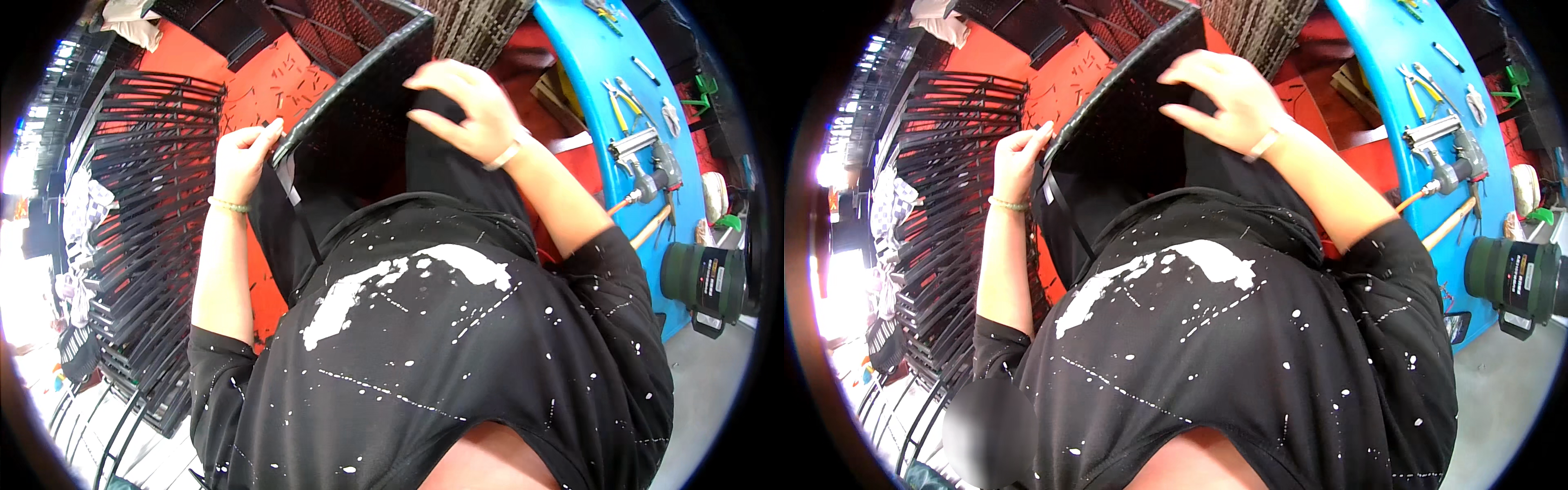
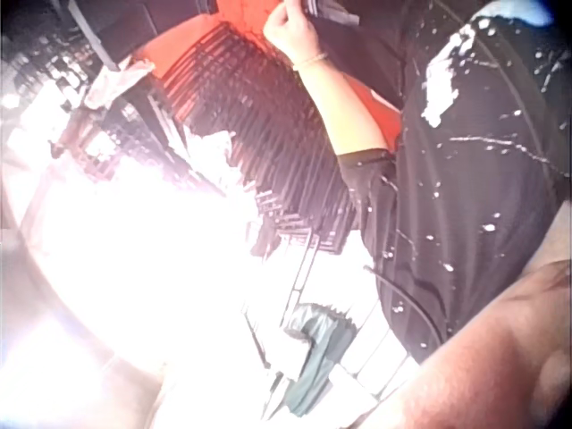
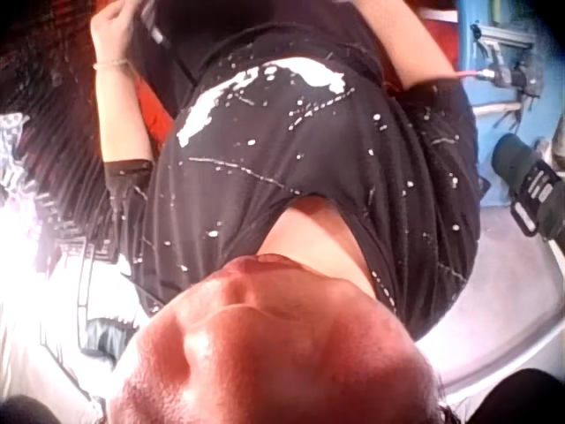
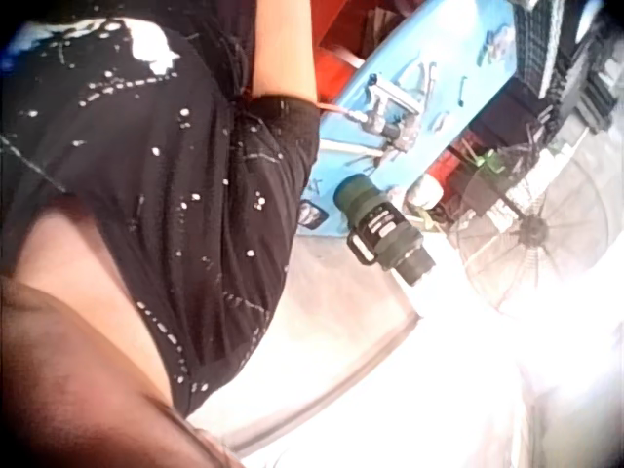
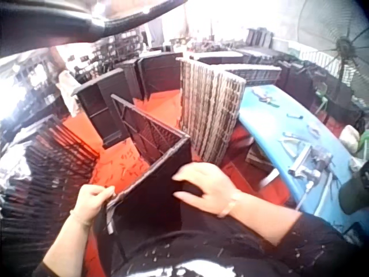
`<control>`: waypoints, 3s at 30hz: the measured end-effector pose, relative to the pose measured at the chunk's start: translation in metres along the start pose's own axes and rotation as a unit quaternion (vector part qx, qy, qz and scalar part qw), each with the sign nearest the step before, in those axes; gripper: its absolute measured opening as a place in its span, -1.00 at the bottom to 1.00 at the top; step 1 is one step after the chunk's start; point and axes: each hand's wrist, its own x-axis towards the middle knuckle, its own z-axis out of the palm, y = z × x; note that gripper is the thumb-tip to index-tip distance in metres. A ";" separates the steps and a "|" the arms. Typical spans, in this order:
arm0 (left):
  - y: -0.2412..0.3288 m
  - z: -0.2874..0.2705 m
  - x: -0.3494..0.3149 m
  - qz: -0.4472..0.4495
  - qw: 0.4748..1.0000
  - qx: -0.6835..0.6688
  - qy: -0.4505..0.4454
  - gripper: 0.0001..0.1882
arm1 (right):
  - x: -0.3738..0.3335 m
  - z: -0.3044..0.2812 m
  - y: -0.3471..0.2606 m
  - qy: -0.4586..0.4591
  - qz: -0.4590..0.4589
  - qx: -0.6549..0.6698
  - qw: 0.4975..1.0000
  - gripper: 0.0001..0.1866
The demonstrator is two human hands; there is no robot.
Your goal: The person wraps a black plastic strip around the armrest of a wicker chair, securing it with a staple gun. They then use pliers to trim the excess strip and continue wrapping the armrest with additional strips.
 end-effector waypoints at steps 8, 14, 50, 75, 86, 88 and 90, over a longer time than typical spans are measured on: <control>0.008 0.006 0.036 0.026 0.999 0.008 -0.038 -0.64 | -0.212 -0.208 0.048 0.212 0.511 -0.159 0.818 -0.76; -0.018 0.004 0.046 0.022 1.000 -0.017 -0.013 -0.61 | -0.332 -0.305 0.046 0.362 0.742 -0.060 0.561 -0.53; -0.008 0.003 0.031 -0.021 0.999 0.014 -0.026 -0.62 | -0.268 -0.302 0.076 0.472 0.531 0.346 0.613 -0.49; -0.008 0.008 0.027 -0.006 0.996 -0.088 -0.020 -0.69 | 0.003 0.034 -0.049 -0.145 0.013 -0.031 0.989 -0.26; 0.004 0.011 0.022 0.024 0.999 -0.022 0.019 -0.66 | -0.022 0.041 -0.048 -0.153 0.032 -0.034 0.987 -0.25; 0.008 0.012 0.021 0.049 0.998 0.019 0.038 -0.67 | -0.023 0.042 -0.048 -0.148 0.033 -0.035 0.988 -0.24; 0.006 0.014 0.021 0.066 0.996 0.039 0.051 -0.67 | -0.023 0.043 -0.047 -0.142 0.040 -0.033 0.989 -0.24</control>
